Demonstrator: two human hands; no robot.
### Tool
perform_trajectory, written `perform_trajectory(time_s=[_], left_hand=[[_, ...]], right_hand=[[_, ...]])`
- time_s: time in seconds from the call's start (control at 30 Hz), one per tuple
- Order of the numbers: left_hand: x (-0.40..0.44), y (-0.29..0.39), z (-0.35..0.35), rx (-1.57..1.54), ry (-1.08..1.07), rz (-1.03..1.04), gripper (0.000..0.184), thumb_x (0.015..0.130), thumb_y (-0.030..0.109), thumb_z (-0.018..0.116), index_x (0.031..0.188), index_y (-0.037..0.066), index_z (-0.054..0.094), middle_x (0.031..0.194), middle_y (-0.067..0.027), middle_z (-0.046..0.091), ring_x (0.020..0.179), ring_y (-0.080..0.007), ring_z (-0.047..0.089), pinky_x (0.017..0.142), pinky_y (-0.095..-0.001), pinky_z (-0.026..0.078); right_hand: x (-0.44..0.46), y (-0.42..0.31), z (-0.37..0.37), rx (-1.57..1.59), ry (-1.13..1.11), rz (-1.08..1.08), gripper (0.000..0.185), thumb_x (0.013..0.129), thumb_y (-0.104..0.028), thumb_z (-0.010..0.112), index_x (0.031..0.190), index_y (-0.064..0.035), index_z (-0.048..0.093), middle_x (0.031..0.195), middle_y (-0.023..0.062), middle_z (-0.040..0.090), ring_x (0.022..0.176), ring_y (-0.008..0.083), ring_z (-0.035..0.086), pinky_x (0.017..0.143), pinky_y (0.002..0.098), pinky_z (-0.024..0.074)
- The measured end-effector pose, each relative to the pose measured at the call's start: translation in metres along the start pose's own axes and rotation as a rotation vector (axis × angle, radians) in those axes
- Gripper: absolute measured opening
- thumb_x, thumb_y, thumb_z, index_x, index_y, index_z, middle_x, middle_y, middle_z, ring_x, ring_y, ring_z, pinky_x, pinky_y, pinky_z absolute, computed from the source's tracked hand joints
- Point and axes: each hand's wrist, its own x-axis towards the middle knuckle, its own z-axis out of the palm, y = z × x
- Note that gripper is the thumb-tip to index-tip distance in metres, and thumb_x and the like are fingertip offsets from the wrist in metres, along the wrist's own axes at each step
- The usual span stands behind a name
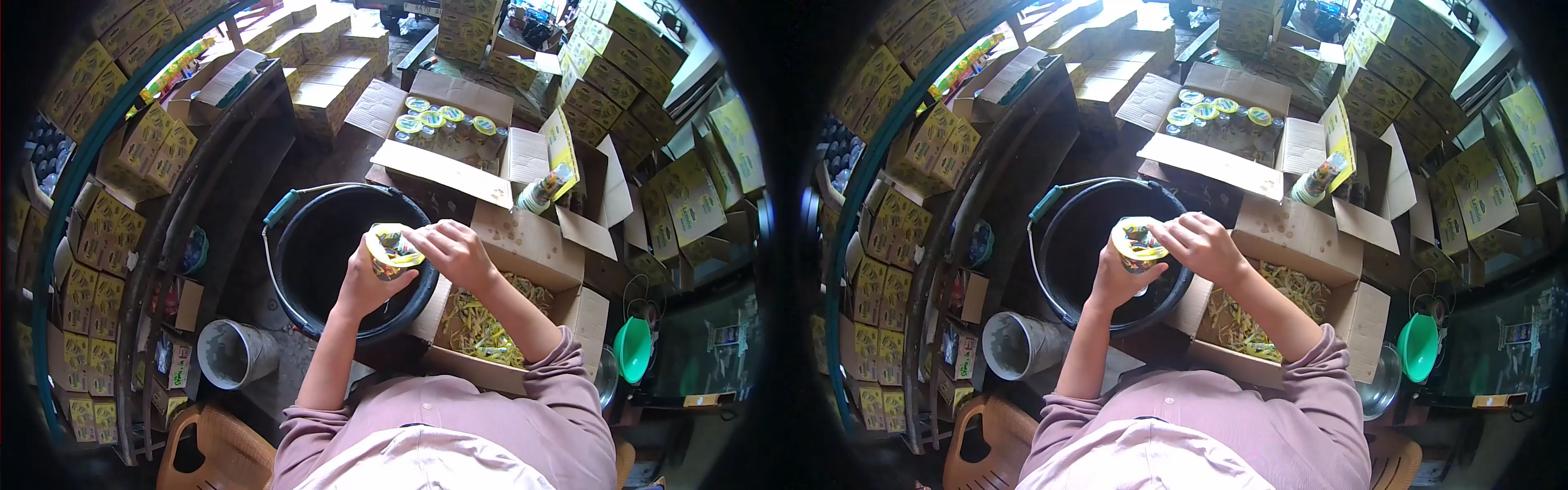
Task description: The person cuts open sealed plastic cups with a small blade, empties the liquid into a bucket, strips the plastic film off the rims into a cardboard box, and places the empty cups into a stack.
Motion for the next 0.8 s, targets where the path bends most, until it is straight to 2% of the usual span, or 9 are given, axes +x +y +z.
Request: perform_trajectory(time_s=[0.03,0.07,0.2,0.5,0.6,0.7,0.8], left_hand=[[0.0,0.0,-0.001,-0.015,-0.01,-0.012,0.056,0.062,0.015,0.078,0.107,-0.001,0.048,0.094,-0.0127,0.061,0.087,-0.0227,0.062,0.077,-0.0315,0.049],[-0.001,0.001,-0.002,-0.031,-0.018,-0.025,0.056,0.062,0.015,0.078,0.107,-0.001,0.048,0.094,-0.0127,0.061,0.087,-0.0222,0.062,0.077,-0.0313,0.049],[-0.002,-0.006,-0.003,-0.083,-0.09,-0.049,0.055,0.063,0.012,0.077,0.108,-0.001,0.048,0.095,-0.0128,0.061,0.088,-0.0204,0.062,0.078,-0.0308,0.049],[0.001,-0.001,-0.008,-0.223,-0.219,-0.117,0.05,0.064,0.008,0.074,0.106,-0.002,0.05,0.095,-0.0115,0.06,0.086,-0.0174,0.06,0.078,-0.0291,0.048],[0.0,-0.006,-0.009,-0.283,-0.279,-0.117,0.048,0.064,0.008,0.073,0.105,-0.001,0.051,0.094,-0.0089,0.061,0.083,-0.0153,0.059,0.077,-0.0281,0.048],[0.001,-0.002,-0.011,-0.454,-0.326,-0.119,0.044,0.065,0.008,0.072,0.104,0.0,0.052,0.091,-0.0056,0.061,0.082,-0.0119,0.058,0.077,-0.0265,0.047],[-0.001,0.0,-0.017,-0.656,-0.473,-0.26,0.04,0.066,0.008,0.071,0.102,0.001,0.054,0.089,-0.0038,0.061,0.081,-0.0093,0.057,0.075,-0.0249,0.047]], right_hand=[[0.0,0.0,0.001,0.017,0.007,0.023,0.039,0.068,-0.006,0.06,0.107,-0.0038,0.059,0.077,0.0043,0.06,0.07,0.0176,0.059,0.065,0.0297,0.05],[0.0,0.002,0.0,-0.017,0.004,0.01,0.057,0.07,-0.009,0.061,0.125,-0.0043,0.048,0.069,-0.0001,0.057,0.067,0.0119,0.058,0.067,0.0269,0.0493],[0.0,0.004,-0.003,0.023,0.026,-0.012,0.056,0.069,-0.008,0.061,0.122,0.0026,0.048,0.069,0.0009,0.057,0.065,0.0123,0.057,0.066,0.0269,0.0498],[0.001,0.008,-0.004,0.091,0.044,-0.045,0.054,0.069,-0.007,0.062,0.121,0.003,0.05,0.07,0.0017,0.059,0.067,0.0126,0.06,0.066,0.0267,0.0508],[0.004,0.008,-0.005,0.175,0.055,-0.057,0.05,0.065,0.004,0.062,0.114,0.0056,0.053,0.073,0.0045,0.056,0.064,0.017,0.058,0.06,0.029,0.0516],[0.004,0.01,-0.005,0.165,0.053,-0.101,0.048,0.066,0.003,0.062,0.113,0.006,0.054,0.072,0.0037,0.056,0.065,0.0162,0.058,0.061,0.0286,0.0522],[0.006,0.007,-0.008,0.185,0.06,-0.107,0.046,0.067,0.002,0.063,0.112,0.0061,0.054,0.073,0.0031,0.057,0.065,0.0158,0.059,0.062,0.0286,0.0525]])
